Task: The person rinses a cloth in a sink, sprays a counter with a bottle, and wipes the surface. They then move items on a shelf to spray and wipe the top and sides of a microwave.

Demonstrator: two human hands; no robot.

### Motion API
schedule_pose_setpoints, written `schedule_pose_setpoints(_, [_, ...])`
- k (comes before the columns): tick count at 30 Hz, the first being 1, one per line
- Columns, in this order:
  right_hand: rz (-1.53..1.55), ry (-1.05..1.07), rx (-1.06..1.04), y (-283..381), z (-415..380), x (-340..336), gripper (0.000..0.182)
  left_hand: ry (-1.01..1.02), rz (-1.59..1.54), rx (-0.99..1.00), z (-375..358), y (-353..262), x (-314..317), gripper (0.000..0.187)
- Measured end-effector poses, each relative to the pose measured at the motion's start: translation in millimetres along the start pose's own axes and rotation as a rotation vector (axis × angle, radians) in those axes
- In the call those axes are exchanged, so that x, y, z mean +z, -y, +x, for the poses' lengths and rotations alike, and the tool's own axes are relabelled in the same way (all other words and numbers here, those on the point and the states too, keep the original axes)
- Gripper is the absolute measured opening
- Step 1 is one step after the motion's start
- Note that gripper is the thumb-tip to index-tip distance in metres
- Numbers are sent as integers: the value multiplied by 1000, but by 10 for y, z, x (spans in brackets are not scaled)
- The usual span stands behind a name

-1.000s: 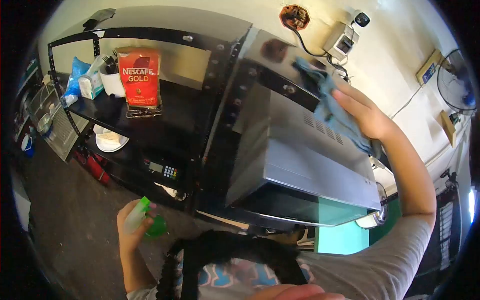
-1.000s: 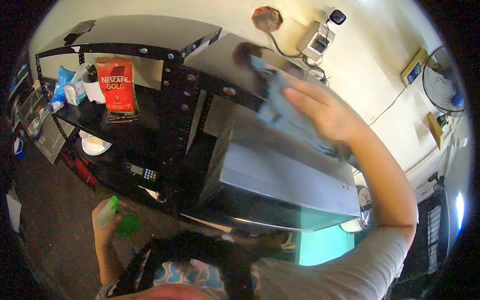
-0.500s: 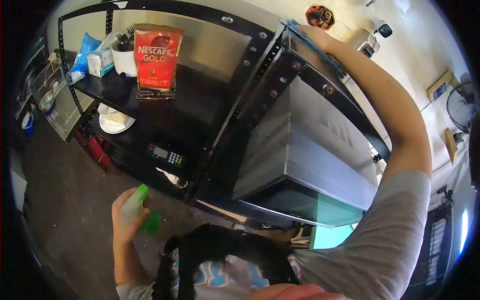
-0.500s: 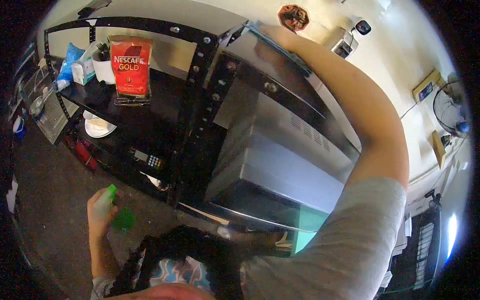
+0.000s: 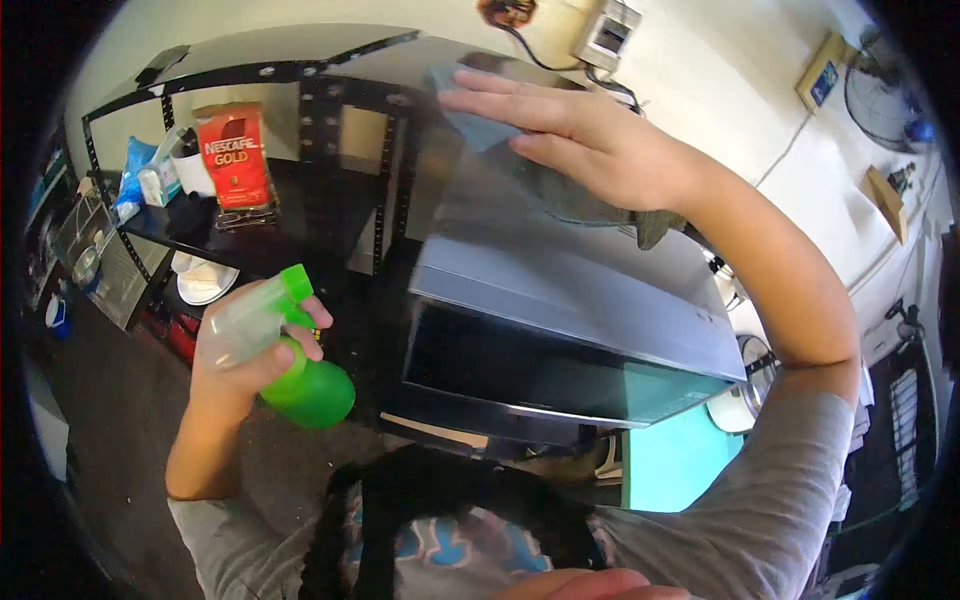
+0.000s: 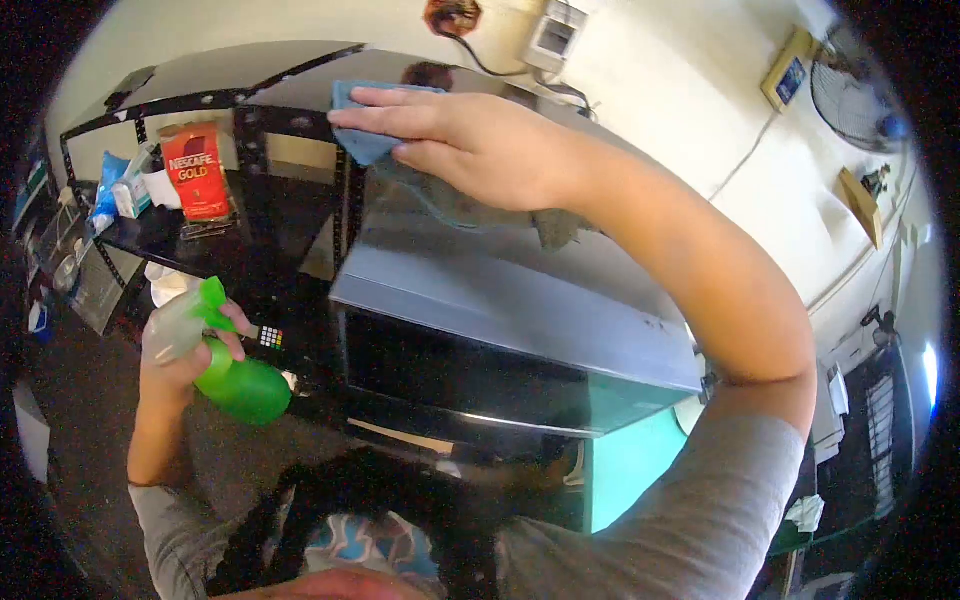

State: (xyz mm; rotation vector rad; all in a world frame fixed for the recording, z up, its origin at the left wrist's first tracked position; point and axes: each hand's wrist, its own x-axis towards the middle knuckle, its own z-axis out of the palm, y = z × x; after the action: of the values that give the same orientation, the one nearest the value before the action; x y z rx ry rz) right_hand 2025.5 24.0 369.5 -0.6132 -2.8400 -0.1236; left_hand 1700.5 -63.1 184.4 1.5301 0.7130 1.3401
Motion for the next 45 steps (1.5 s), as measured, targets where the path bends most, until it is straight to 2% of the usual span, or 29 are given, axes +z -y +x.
schedule_pose_setpoints(2, [-33,-18,45,29,-503,-119,50,41,-42,-17,17,-127,282,64])
schedule_pose_setpoints(4, [-11,-21,184,-9,-1073,-236,48,66,-58,-16,-12,-212,569,63])
schedule_pose_setpoints(5, [-19,-29,203,-50,-1387,-306,48,63,-28,-14,-24,-232,680,69])
schedule_pose_setpoints(7, [108,-60,474,-95,-2338,-520,47,76,6,8,-101,-297,1046,75])
schedule_pose_setpoints(9, [246,-91,902,-68,-2996,-701,50,78,13,70,-143,-317,1241,75])
schedule_pose_setpoints(12, [52,-197,972,-260,-4005,-839,52,40,23,133,-184,-349,1506,77])
schedule_pose_setpoints(14, [-31,-126,1179,-330,-4477,-974,56,62,2,141,-181,-411,1692,74])
schedule_pose_setpoints(17, [67,-85,1243,-508,-4825,-1117,56,76,33,87,-184,-574,1939,69])
schedule_pose_setpoints(18, [70,-86,1239,-624,-4795,-1116,56,73,38,87,-140,-599,1942,69])
schedule_pose_setpoints(21, [-34,98,1184,-896,-4706,-1208,60,15,111,65,-219,-751,1990,71])
schedule_pose_setpoints(24, [-86,86,1197,-1345,-4652,-1194,56,-19,226,41,-389,-868,1996,74])
schedule_pose_setpoints(25, [-86,94,1171,-1651,-4707,-1163,56,-111,323,69,-473,-855,2007,77])
schedule_pose_setpoints(27, [-242,269,989,-2360,-4875,-1153,58,-172,364,48,-637,-879,1986,78])
schedule_pose_setpoints(28, [-236,282,957,-2564,-4826,-1156,58,-206,401,26,-731,-897,1971,78])
schedule_pose_setpoints(30, [-376,534,923,-2953,-4662,-1123,52,-276,419,5,-928,-903,1942,80])
schedule_pose_setpoints(31, [-368,528,918,-3364,-4699,-1045,47,-311,433,1,-1027,-892,1917,81])
schedule_pose_setpoints(32, [-360,542,894,-3332,-4423,-961,47,-331,436,-19,-1137,-878,1877,81])
schedule_pose_setpoints(34, [-287,295,883,-3139,-3902,-815,44,-323,352,-67,-1272,-821,1797,76])
schedule_pose_setpoints(35, [-353,396,812,-2859,-3479,-802,50,-318,346,-80,-1301,-775,1803,76])
schedule_pose_setpoints(36, [-329,428,842,-2694,-3076,-733,53,-312,343,-85,-1314,-730,1829,77])
schedule_pose_setpoints(37, [-387,505,707,-2471,-2691,-669,54,-302,339,-92,-1336,-668,1835,79])
schedule_pose_setpoints(38, [-426,555,674,-2148,-2323,-599,56,-285,333,-99,-1359,-550,1806,79])
schedule_pose_setpoints(39, [-199,345,786,-1642,-2061,-548,58,-316,318,-55,-1360,-389,1771,79])
schedule_pose_setpoints(40, [-205,352,804,-1664,-1800,-347,58,-347,299,-9,-1372,-236,1740,80])
schedule_pose_setpoints(41, [-195,293,613,-1872,-1544,-156,58,-300,288,-9,-1350,-109,1655,81])
schedule_pose_setpoints(43, [-194,159,236,-2195,-1308,-67,60,-250,255,7,-1242,29,1696,79])
schedule_pose_setpoints(44, [-271,114,309,-2025,-1435,-95,60,-216,235,12,-1156,74,1729,78])
schedule_pose_setpoints(45, [-192,116,422,-1485,-1774,-279,57,-191,192,21,-1135,147,1678,77])
